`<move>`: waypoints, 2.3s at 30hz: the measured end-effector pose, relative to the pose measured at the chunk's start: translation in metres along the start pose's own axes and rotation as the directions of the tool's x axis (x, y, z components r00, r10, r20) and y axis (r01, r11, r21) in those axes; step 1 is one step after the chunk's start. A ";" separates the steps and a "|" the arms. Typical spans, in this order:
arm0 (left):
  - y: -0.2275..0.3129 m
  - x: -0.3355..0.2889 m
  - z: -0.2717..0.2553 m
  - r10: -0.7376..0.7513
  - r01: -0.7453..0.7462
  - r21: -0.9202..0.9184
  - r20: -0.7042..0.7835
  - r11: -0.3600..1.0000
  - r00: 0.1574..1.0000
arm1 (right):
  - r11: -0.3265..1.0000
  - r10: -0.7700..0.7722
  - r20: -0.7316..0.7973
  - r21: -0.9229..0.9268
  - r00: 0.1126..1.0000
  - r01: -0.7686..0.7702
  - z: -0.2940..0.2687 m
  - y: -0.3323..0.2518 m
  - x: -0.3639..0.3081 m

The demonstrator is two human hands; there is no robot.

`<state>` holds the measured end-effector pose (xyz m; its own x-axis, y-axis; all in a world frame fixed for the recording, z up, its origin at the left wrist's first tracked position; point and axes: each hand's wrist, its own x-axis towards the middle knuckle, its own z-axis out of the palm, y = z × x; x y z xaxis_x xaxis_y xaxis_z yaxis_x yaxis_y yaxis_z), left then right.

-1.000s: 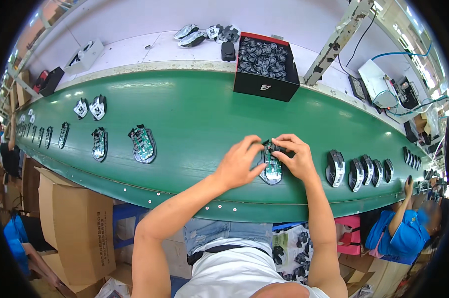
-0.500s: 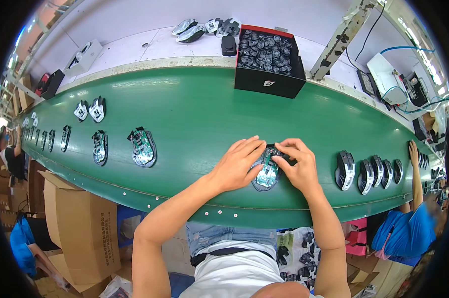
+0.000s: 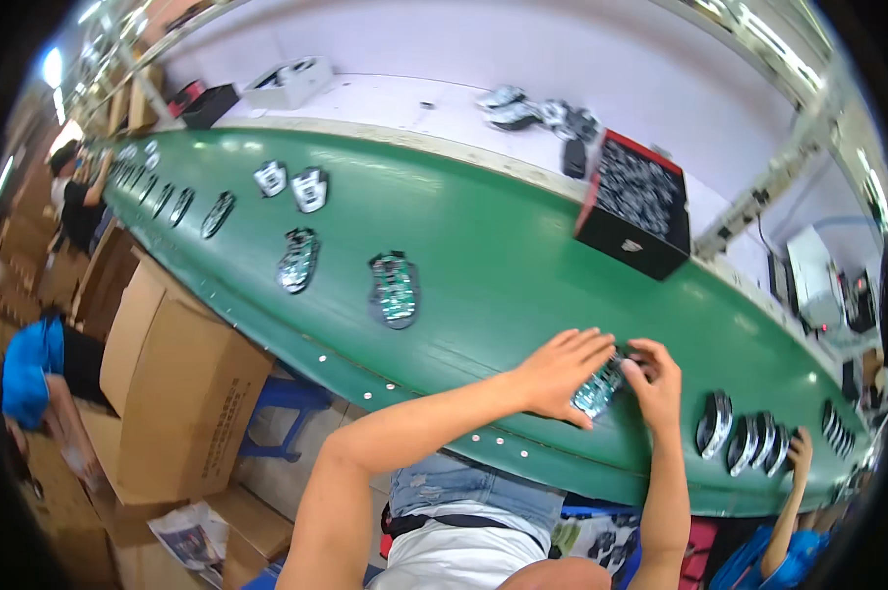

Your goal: Assembling computer mice components on an industrial conveyor belt.

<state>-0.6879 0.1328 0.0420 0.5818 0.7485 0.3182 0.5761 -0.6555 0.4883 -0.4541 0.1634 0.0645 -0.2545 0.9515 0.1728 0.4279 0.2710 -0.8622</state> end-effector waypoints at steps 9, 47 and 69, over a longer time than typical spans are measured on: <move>-0.009 0.011 0.013 -0.226 0.240 0.025 -0.255 0.970 0.940 | 0.917 -0.371 0.403 0.019 0.837 0.397 0.078 -0.148 0.082; -0.039 0.025 -0.005 -0.167 0.226 0.071 -0.475 0.971 0.864 | 0.417 -0.081 0.374 0.855 0.924 -0.309 0.009 -0.104 0.081; -0.056 0.000 -0.029 -0.234 0.229 -0.073 -0.500 0.971 0.834 | 0.731 -0.193 -0.037 -0.672 0.981 0.118 0.077 -0.047 0.022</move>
<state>-0.7371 0.1722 0.0385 0.0633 0.8279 0.5573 0.6506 -0.4577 0.6060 -0.5465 0.1605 0.0728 -0.2996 0.8862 0.3535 0.8654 0.4084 -0.2902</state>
